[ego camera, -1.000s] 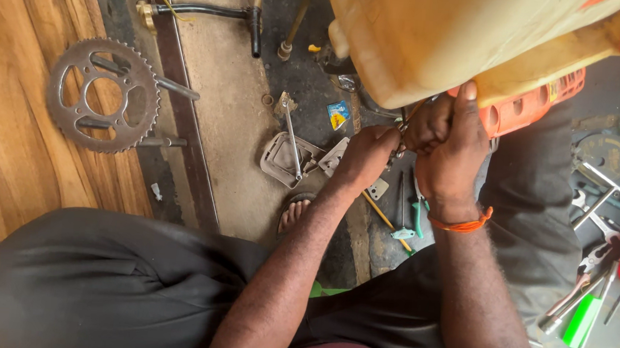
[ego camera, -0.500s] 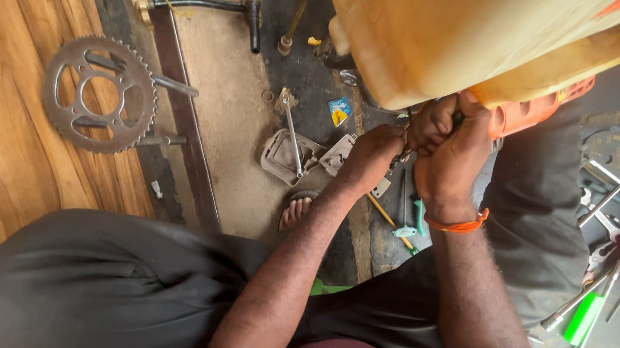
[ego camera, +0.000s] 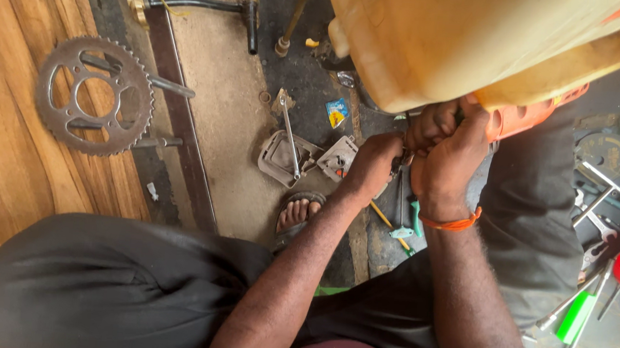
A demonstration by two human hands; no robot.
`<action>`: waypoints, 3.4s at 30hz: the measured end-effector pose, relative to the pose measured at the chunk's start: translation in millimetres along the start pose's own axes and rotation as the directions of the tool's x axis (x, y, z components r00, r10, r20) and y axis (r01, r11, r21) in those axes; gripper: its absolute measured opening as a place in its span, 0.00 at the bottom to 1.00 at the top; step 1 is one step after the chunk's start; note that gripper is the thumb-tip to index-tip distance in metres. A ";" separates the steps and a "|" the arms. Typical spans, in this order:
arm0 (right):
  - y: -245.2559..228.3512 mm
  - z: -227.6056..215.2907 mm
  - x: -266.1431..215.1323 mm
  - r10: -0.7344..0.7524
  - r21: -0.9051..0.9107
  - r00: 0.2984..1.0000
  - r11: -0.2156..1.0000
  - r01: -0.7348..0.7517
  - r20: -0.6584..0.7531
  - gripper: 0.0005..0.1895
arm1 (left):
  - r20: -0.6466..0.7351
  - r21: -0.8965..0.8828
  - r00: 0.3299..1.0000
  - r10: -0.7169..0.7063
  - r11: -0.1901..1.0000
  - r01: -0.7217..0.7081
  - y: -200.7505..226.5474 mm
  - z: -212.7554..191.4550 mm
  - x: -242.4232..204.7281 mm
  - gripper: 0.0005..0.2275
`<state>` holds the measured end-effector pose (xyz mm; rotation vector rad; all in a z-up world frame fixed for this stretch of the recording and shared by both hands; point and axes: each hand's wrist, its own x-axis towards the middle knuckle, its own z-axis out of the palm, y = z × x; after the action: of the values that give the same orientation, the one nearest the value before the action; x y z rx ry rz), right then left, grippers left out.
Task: The person is sitting on the floor repairing a small engine. They use a screwdriver to adjust components on the engine block and later use pliers to manipulate a small part.
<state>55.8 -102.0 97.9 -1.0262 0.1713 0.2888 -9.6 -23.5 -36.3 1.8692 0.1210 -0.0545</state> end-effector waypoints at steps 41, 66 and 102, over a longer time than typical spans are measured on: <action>16.8 -32.2 8.4 -0.046 -0.244 0.995 0.968 0.066 0.085 0.20 | 0.163 -0.194 0.985 -0.050 0.978 0.081 -5.0 -35.7 16.3 0.12; -49.5 -109.8 -82.6 0.120 -0.099 0.988 0.986 -0.130 -0.102 0.10 | 0.509 0.352 0.853 -0.113 0.932 -0.087 55.5 -91.7 52.3 0.18; -21.9 -53.1 -48.1 -0.066 -0.086 0.992 0.995 0.057 -0.111 0.19 | 0.580 0.326 0.743 -0.336 0.931 0.166 48.4 -77.5 74.5 0.17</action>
<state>16.8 -165.7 101.9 -1.1290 0.2317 0.1824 67.9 40.5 25.3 1.9794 -0.1046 -0.9249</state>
